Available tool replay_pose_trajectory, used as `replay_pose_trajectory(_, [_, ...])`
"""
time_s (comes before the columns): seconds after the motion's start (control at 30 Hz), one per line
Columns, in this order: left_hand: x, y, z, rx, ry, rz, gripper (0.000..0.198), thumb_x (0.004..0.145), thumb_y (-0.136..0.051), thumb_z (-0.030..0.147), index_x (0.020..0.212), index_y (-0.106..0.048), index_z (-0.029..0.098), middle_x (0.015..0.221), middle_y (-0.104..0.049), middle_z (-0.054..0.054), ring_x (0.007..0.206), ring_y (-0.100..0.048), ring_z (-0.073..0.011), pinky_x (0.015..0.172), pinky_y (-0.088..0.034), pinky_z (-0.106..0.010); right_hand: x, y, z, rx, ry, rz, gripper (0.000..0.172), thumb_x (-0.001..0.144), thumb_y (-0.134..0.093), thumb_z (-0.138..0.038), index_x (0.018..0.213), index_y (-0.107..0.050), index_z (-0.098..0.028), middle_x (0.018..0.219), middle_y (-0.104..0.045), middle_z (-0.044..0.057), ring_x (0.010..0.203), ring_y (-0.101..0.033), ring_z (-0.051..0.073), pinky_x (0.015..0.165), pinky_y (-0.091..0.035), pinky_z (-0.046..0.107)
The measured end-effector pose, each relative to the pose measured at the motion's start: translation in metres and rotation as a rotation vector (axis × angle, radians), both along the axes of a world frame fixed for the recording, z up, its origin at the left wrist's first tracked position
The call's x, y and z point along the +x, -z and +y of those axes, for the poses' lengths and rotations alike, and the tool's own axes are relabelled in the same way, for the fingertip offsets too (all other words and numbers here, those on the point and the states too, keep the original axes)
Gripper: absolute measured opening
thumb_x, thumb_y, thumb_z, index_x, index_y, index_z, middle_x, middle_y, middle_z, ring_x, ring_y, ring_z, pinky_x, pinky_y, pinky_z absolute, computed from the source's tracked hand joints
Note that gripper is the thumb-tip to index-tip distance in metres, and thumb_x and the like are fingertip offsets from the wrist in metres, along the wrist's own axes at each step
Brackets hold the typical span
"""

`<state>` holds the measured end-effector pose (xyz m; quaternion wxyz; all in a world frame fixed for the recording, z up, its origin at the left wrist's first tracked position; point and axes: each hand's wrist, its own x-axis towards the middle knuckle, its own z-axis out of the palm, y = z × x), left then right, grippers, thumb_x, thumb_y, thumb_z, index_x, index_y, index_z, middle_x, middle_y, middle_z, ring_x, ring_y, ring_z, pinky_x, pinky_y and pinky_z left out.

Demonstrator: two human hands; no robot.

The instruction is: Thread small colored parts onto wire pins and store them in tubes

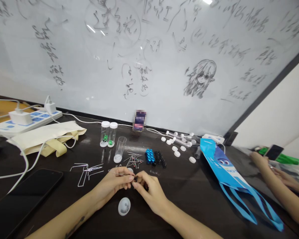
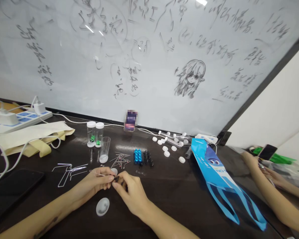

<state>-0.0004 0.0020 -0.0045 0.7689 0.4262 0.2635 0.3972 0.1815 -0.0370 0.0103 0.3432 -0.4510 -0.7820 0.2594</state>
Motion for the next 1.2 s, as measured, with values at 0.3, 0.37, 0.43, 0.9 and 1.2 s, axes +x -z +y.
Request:
replay_pose_trajectory(0.3, [0.0011,-0.0009,0.0007,0.006,0.004,-0.002,0.015,0.07,-0.079,0.023,0.075,-0.07,0.012,0.061,-0.063,0.0,0.055,-0.053,-0.0069,0.055,-0.042,-0.017,0.0001,-0.0003,0.0,0.014,0.0,0.01,0.006,0.093,-0.054,-0.024,0.097,-0.056,-0.02,0.074,-0.059,-0.003,0.065,-0.054,0.011,0.063,-0.04,0.021])
replay_pose_trajectory(0.37, [0.0012,-0.001,0.0008,0.009,0.002,-0.002,0.014,0.07,-0.079,0.022,0.075,-0.07,0.012,0.061,-0.063,0.0,0.055,-0.053,-0.0072,0.055,-0.042,-0.017,-0.0001,-0.0002,0.0,0.012,-0.007,0.01,0.007,0.094,-0.053,-0.024,0.091,-0.056,-0.019,0.074,-0.059,-0.003,0.064,-0.054,0.011,0.063,-0.04,0.021])
replay_pose_trajectory(0.43, [0.0011,-0.0008,0.0009,0.013,0.004,-0.005,0.014,0.07,-0.079,0.022,0.074,-0.07,0.012,0.062,-0.063,0.0,0.056,-0.053,-0.0071,0.056,-0.042,-0.017,0.0,-0.0001,0.0001,0.001,-0.012,0.019,0.007,0.094,-0.053,-0.025,0.093,-0.056,-0.019,0.074,-0.059,-0.003,0.064,-0.054,0.011,0.063,-0.04,0.021])
replay_pose_trajectory(0.9, [0.0003,-0.0011,-0.0005,-0.002,0.005,-0.001,0.014,0.07,-0.079,0.022,0.076,-0.07,0.013,0.061,-0.063,0.0,0.054,-0.053,-0.0069,0.055,-0.042,-0.017,-0.0012,-0.0025,-0.0008,0.017,0.004,0.024,0.006,0.094,-0.053,-0.025,0.096,-0.055,-0.02,0.076,-0.061,-0.003,0.063,-0.053,0.011,0.061,-0.04,0.02])
replay_pose_trajectory(1.2, [0.0007,-0.0036,-0.0017,-0.005,-0.011,0.005,0.016,0.068,-0.08,0.023,0.074,-0.071,0.013,0.062,-0.062,0.0,0.055,-0.052,-0.0075,0.056,-0.042,-0.018,-0.0008,-0.0022,-0.0017,0.019,-0.003,-0.005,0.008,0.094,-0.053,-0.026,0.097,-0.056,-0.02,0.077,-0.061,-0.002,0.065,-0.053,0.011,0.063,-0.04,0.021])
